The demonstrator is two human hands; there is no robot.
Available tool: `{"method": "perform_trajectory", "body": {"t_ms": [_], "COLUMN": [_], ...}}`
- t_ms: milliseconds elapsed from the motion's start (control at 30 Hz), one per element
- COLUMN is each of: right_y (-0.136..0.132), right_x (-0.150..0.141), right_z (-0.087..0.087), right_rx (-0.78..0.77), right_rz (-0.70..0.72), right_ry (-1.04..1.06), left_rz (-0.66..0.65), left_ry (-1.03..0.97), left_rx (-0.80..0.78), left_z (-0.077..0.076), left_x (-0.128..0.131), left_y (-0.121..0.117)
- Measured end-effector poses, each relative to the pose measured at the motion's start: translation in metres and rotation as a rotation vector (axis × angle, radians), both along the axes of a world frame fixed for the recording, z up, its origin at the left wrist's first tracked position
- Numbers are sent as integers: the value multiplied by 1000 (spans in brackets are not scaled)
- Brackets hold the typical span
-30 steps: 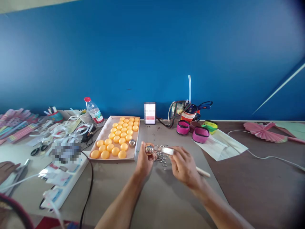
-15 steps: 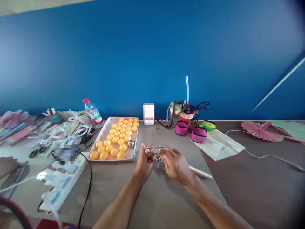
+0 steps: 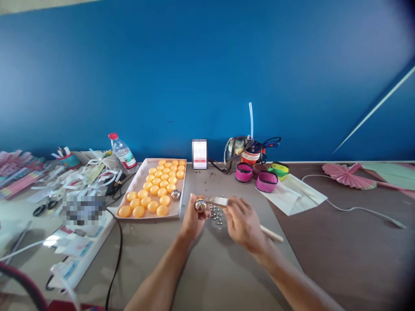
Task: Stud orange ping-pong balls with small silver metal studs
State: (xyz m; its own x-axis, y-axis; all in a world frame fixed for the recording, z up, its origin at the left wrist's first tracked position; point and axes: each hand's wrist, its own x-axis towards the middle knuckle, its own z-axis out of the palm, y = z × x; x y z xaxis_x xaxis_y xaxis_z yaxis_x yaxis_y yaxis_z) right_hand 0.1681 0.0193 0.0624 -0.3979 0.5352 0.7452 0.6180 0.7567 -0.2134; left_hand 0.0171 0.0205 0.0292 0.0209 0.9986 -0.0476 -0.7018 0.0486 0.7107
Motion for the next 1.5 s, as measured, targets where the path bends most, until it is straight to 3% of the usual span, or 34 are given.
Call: {"method": "perform_trajectory", "body": {"t_ms": [133, 267, 400, 533, 667, 833, 1000, 1167, 1300, 1500], "right_y": [0, 0, 1, 0, 0, 0, 4, 12, 24, 46], "right_x": [1, 2, 0, 0, 0, 4, 2, 14, 29, 45], "right_z": [0, -3, -4, 0, 1, 2, -3, 0, -5, -33], "right_rx": [-70, -52, -132, -75, -121, -130, -182, -74, -8, -140], "right_rz": [45, -34, 40, -22, 26, -5, 15, -68, -182, -401], "right_ry": [-57, 46, -93, 54, -69, 91, -47, 66, 9, -174], "left_rz": [18, 44, 68, 90, 81, 38, 53, -52, -122, -202], "left_ry": [43, 72, 140, 138, 151, 124, 98, -21, -100, -132], "left_rx": [-5, 0, -10, 8, 1, 42, -43, 8, 39, 75], "left_z": [-1, -4, -5, -3, -2, -2, -4, 2, 4, 8], "left_x": [1, 2, 1, 1, 2, 3, 2, -2, -7, -10], "left_y": [0, 1, 1, 2, 1, 0, 0, 1, 1, -3]}}
